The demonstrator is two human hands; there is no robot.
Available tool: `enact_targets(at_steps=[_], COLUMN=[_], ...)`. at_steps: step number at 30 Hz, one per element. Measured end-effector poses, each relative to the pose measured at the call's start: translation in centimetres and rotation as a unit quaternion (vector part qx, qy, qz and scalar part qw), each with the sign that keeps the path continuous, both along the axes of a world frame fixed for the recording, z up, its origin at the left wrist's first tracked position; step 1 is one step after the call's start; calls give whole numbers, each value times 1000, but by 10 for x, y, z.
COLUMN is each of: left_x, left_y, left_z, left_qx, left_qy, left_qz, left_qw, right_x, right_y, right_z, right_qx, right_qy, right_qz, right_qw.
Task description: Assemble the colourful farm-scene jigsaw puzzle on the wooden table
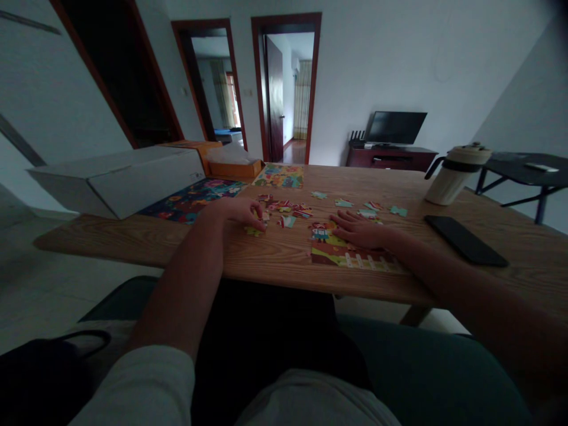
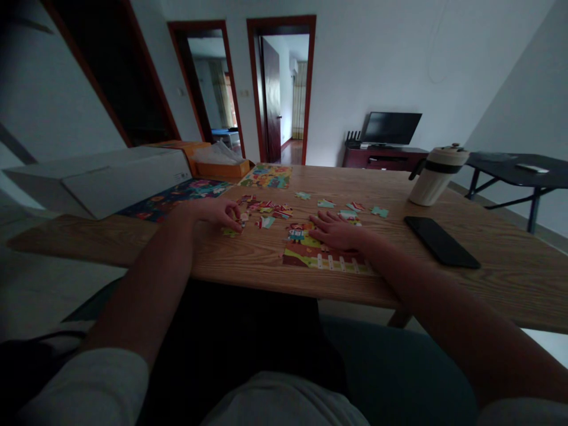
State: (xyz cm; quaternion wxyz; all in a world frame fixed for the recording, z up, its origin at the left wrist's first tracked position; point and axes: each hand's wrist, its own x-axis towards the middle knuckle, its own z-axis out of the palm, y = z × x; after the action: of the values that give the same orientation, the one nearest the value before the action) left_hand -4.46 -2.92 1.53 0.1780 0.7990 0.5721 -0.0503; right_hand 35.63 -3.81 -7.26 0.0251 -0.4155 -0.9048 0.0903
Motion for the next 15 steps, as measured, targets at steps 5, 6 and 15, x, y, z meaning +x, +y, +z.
enact_targets(at_steps=[5, 6, 15], left_x=[5, 5, 15], left_y=[2, 3, 2], left_z=[-6, -8, -13], left_qx=[-15, -18, 13], left_qy=[20, 16, -12], left_qz=[-10, -10, -16], left_qw=[1000, 1000, 1000], right_x=[0, -1, 4], right_y=[-6, -8, -8], right_z=[5, 6, 12], right_qx=[9, 8, -29], right_qy=[-27, -28, 2], right_qz=[50, 48, -16], right_qw=[998, 998, 999])
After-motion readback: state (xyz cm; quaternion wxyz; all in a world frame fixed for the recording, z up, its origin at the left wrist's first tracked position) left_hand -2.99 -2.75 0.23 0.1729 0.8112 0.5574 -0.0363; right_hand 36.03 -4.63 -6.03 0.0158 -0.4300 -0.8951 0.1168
